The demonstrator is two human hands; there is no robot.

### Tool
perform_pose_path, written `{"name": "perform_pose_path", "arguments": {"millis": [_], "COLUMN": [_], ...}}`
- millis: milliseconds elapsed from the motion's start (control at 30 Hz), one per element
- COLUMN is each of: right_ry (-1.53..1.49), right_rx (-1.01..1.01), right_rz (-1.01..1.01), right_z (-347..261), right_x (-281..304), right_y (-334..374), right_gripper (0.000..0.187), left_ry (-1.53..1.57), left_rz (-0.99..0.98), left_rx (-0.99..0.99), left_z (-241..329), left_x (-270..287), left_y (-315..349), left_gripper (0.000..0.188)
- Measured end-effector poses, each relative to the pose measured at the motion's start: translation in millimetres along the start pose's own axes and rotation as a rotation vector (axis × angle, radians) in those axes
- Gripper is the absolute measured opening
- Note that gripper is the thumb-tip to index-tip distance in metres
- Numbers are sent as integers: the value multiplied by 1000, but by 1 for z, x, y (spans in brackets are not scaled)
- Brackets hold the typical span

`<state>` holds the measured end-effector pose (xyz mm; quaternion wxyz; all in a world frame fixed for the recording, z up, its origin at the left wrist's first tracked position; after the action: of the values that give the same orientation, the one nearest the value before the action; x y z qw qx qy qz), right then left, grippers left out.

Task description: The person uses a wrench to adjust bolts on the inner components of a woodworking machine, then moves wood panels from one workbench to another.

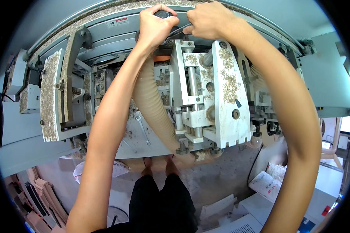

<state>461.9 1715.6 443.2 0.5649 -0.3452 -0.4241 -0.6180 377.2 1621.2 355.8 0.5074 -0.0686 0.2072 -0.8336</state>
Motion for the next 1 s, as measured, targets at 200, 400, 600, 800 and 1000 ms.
{"name": "perform_pose_path", "arguments": {"millis": [200,400,600,800,1000], "right_ry": [81,148,188,205,187], "right_rx": [-169,-181,-222,-292,-233], "right_rz": [-21,19,164,234,113], "right_z": [-27,-41,-47,-59,-52], "right_x": [11,8,-3,-9,8], "right_y": [11,21,22,31,16], "right_gripper": [37,40,35,30,19], "left_ry": [-36,-155,-125,-47,-70], "left_rz": [103,290,475,423,311], "left_rx": [-129,-258,-260,-205,-164], "left_z": [4,17,21,23,32], "left_x": [1,1,-3,-1,9], "left_y": [1,8,11,18,12], "left_gripper": [8,22,18,12,14]}}
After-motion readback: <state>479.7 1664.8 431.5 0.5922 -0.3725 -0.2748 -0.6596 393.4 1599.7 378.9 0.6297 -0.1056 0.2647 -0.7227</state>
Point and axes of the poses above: each hand's wrist, its own y-axis away from the middle knuckle, its own x-axis out of the back of the hand, z = x × y, the point moved 4 cm from there along -y, towards the middle knuckle, and after that the axes turned 7 degrees about z, right-handed, at the moved point
